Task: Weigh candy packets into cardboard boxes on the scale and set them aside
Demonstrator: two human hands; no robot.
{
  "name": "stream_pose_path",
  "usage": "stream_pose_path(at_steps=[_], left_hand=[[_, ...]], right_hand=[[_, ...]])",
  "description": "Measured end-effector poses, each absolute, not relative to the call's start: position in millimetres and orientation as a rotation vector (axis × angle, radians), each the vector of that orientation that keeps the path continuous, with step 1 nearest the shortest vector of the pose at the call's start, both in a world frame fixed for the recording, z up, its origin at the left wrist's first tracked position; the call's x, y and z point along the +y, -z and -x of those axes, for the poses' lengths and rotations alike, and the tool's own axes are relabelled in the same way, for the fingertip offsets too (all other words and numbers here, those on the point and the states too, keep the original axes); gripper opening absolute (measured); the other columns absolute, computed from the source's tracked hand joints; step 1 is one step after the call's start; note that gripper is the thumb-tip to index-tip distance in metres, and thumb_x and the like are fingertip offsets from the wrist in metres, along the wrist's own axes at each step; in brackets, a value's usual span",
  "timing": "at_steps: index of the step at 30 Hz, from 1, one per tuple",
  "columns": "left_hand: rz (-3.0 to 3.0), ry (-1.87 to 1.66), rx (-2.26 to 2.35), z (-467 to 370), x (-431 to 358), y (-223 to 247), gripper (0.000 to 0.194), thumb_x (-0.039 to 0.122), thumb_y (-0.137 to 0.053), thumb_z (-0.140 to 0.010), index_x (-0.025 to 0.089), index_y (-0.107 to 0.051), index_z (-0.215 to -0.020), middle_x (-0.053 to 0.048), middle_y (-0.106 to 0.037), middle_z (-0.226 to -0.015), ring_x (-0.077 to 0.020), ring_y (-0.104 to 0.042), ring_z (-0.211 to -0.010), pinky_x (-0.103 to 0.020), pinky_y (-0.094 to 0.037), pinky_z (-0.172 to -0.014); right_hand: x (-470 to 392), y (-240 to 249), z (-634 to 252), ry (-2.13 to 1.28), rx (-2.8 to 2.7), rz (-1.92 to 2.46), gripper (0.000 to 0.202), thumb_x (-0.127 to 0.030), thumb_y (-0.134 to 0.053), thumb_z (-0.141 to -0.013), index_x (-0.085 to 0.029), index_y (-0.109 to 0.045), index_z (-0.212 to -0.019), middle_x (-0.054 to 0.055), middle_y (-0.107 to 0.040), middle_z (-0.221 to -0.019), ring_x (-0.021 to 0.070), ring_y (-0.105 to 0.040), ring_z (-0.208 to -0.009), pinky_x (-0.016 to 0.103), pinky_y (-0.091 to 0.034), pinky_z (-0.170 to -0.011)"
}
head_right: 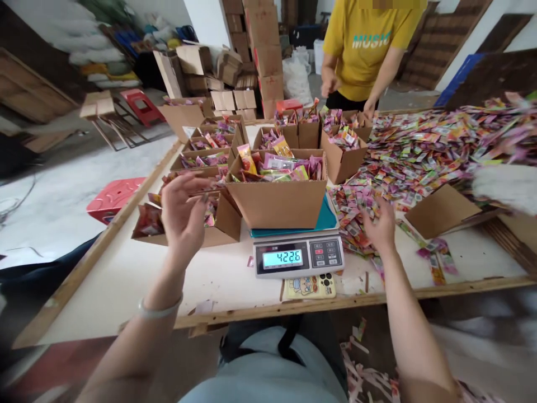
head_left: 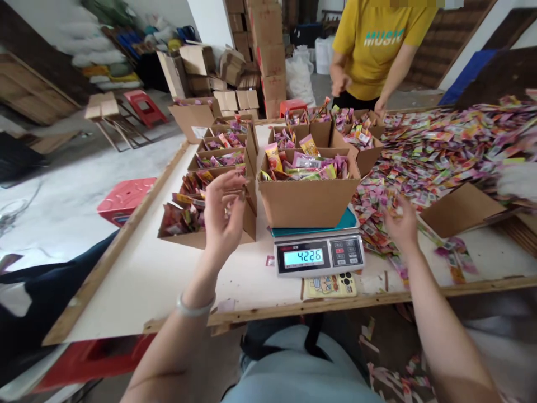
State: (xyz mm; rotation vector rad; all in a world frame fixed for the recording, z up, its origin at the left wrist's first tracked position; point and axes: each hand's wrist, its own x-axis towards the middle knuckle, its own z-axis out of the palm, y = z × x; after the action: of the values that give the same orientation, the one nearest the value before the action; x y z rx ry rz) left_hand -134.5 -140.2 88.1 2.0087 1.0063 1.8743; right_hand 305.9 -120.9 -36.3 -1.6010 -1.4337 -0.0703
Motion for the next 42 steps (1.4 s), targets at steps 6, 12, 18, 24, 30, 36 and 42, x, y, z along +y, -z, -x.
stream_pose_path(at_steps=[6, 12, 18, 24, 30, 36, 42], left_hand=[[-1.976, -1.802, 0.979, 110, -60, -92, 0.057, 0.065, -0.056, -0.102, 0.033, -0.050, -0.150, -0.010, -0.053, -0.162, -0.0300, -0.046, -0.157, -0.048, -0.040, -0.130], [-1.926, -1.609, 0.881, 101, -39, -86, 0.063, 0.067, -0.050, -0.104, 0.033, -0.044, -0.157, -0.012, -0.046, -0.169, -0.0306, -0.041, -0.161, -0.049, -0.035, -0.132], [-1.998, -1.507, 0.829, 102, -54, -85, 0.062, 0.060, -0.051, -0.105, 0.035, -0.039, -0.161, -0.010, -0.041, -0.173, -0.0305, -0.036, -0.163, -0.050, -0.034, -0.134], [-1.983, -1.585, 0.823, 100, -70, -93, 0.059, 0.063, -0.040, -0.109, 0.034, -0.041, -0.161, -0.010, -0.041, -0.174, -0.0300, -0.037, -0.163, -0.050, -0.034, -0.133], [-1.975, -1.603, 0.818, 99, -67, -96, 0.059, 0.066, -0.049, -0.105, 0.032, -0.052, -0.153, -0.010, -0.049, -0.169, -0.0302, -0.042, -0.160, -0.048, -0.036, -0.132], [-1.968, -1.635, 0.829, 101, -71, -98, 0.058, 0.069, -0.047, -0.104, 0.033, -0.057, -0.149, -0.007, -0.055, -0.163, -0.0301, -0.043, -0.160, -0.049, -0.034, -0.134], [-2.007, -1.675, 0.865, 106, -69, -94, 0.059, 0.072, -0.045, -0.103, 0.036, -0.056, -0.149, -0.006, -0.057, -0.162, -0.0317, -0.045, -0.158, -0.053, -0.035, -0.134]], right_hand=[[-87, -141, -201, -0.106, -1.784, 0.979, 0.044, -0.055, -0.069, -0.094, -0.023, -0.064, -0.124, 0.006, -0.071, -0.104, 0.0176, -0.070, -0.086, 0.031, -0.057, -0.073], [-34, -179, -134, -0.284, -2.768, 1.302, 0.045, -0.043, -0.068, -0.092, -0.019, -0.068, -0.130, 0.014, -0.067, -0.130, 0.0278, -0.066, -0.111, 0.040, -0.053, -0.095], [-33, -171, -130, -0.174, -2.984, 1.378, 0.042, -0.037, -0.066, -0.089, -0.019, -0.069, -0.126, 0.014, -0.068, -0.127, 0.0297, -0.066, -0.113, 0.035, -0.048, -0.089], [-29, -194, -149, -0.264, -2.885, 1.201, 0.027, -0.041, -0.065, -0.094, -0.018, -0.064, -0.080, 0.006, -0.068, -0.092, 0.0185, -0.060, -0.083, 0.032, -0.045, -0.081], [-18, -193, -168, -0.535, -2.711, 1.033, 0.032, -0.047, -0.084, -0.083, -0.020, -0.071, -0.072, -0.001, -0.062, -0.072, 0.0140, -0.057, -0.072, 0.032, -0.051, -0.084], [-36, -218, -177, -0.506, -2.485, 1.194, 0.019, -0.030, -0.088, -0.084, -0.014, -0.080, -0.091, -0.009, -0.055, -0.060, 0.0051, -0.051, -0.065, 0.034, -0.053, -0.092], [-61, -241, -261, -0.106, -1.881, 1.474, 0.052, -0.049, -0.078, -0.084, -0.014, -0.079, -0.123, 0.003, -0.078, -0.105, 0.0060, -0.064, -0.083, 0.033, -0.042, -0.075]])
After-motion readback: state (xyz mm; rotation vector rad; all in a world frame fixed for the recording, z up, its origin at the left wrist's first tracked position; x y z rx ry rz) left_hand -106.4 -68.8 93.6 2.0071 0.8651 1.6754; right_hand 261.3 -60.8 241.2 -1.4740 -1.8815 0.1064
